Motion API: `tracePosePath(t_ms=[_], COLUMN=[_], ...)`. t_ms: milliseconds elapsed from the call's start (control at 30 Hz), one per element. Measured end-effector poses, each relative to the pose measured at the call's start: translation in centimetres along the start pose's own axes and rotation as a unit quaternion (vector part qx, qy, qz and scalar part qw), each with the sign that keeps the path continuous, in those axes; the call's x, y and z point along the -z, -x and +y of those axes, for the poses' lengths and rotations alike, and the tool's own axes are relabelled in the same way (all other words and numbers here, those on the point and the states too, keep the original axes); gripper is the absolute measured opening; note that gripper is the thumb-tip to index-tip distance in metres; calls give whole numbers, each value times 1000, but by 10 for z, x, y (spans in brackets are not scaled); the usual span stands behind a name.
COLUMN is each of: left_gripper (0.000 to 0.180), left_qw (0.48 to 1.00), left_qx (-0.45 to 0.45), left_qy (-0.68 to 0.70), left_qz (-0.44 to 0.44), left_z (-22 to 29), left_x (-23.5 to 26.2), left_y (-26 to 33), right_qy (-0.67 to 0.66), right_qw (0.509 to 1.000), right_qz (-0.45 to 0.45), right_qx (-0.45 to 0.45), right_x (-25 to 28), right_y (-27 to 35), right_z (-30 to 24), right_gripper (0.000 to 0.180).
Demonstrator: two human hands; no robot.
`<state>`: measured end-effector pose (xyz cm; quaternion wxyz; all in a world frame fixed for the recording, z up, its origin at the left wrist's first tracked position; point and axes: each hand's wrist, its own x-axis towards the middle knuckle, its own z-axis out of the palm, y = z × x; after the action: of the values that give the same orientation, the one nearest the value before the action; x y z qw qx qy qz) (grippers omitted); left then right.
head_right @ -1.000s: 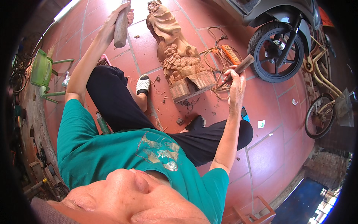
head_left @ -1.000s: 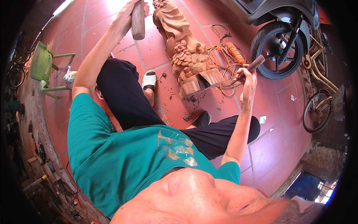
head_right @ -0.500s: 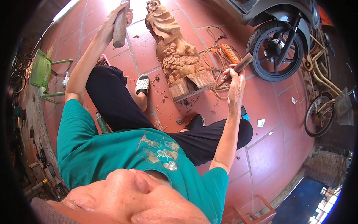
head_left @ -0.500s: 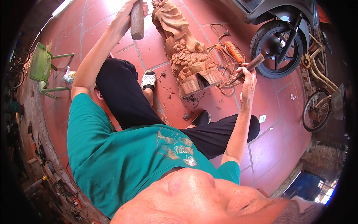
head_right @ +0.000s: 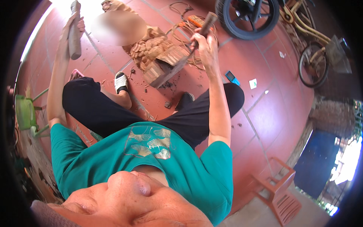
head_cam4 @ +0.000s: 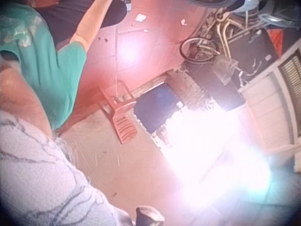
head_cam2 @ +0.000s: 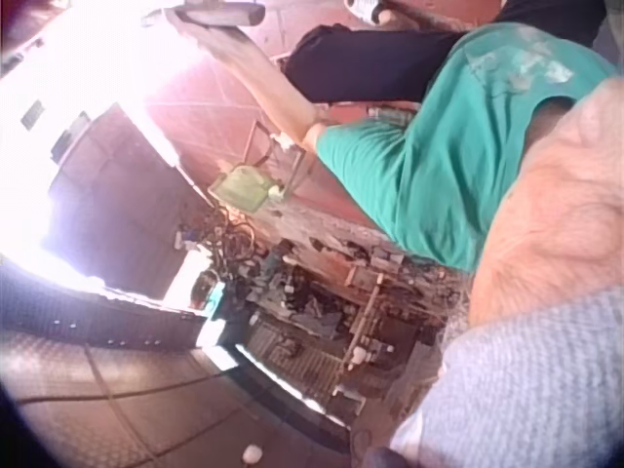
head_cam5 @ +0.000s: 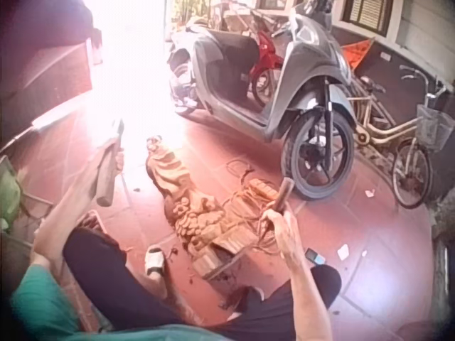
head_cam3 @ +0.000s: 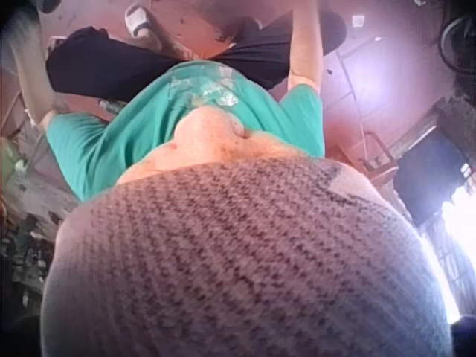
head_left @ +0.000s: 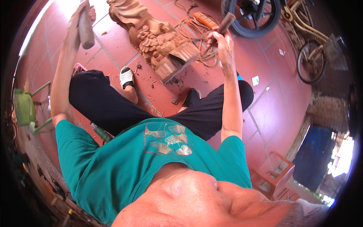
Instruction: The person carves a wooden sculpture using a chisel and mallet while seated on the floor. They repeatedly strike the chisel to shape the wood, occasionally repositioning the piece and clearing wood shavings.
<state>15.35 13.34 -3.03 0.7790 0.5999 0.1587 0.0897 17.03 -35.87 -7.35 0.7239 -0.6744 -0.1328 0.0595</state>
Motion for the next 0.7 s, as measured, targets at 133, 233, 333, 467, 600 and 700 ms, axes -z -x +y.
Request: tracePosePath(t_ms=[133,233,333,467,600,700], left_gripper=[53,51,50,50,52,53], left_qw=[992,992,992,996,996,997], left_qx=[26,16,24,40,52,50], left_qy=[111,122,117,79,44,27], left_qz=[-47,-42,-45,-33,-50,-55], left_z=[13,10,9,12,11,10], left_x=[4,-5,-4,-12,-15,-17], left_y=[13,23,19,21,16,17], right_qy=[37,44,49,59,67,86], right_qw=[999,999,998,998,997,995], right_qz=[11,24,24,25,32,34], right_qx=[17,21,12,18,20,26], right_x=[-2,-5,-5,-6,-4,-3], right_y=[0,0,-1,-6,-8,-9], right_z=[-1,-3,-1,8,15,17], right_gripper=[25,23,23,27,27,23])
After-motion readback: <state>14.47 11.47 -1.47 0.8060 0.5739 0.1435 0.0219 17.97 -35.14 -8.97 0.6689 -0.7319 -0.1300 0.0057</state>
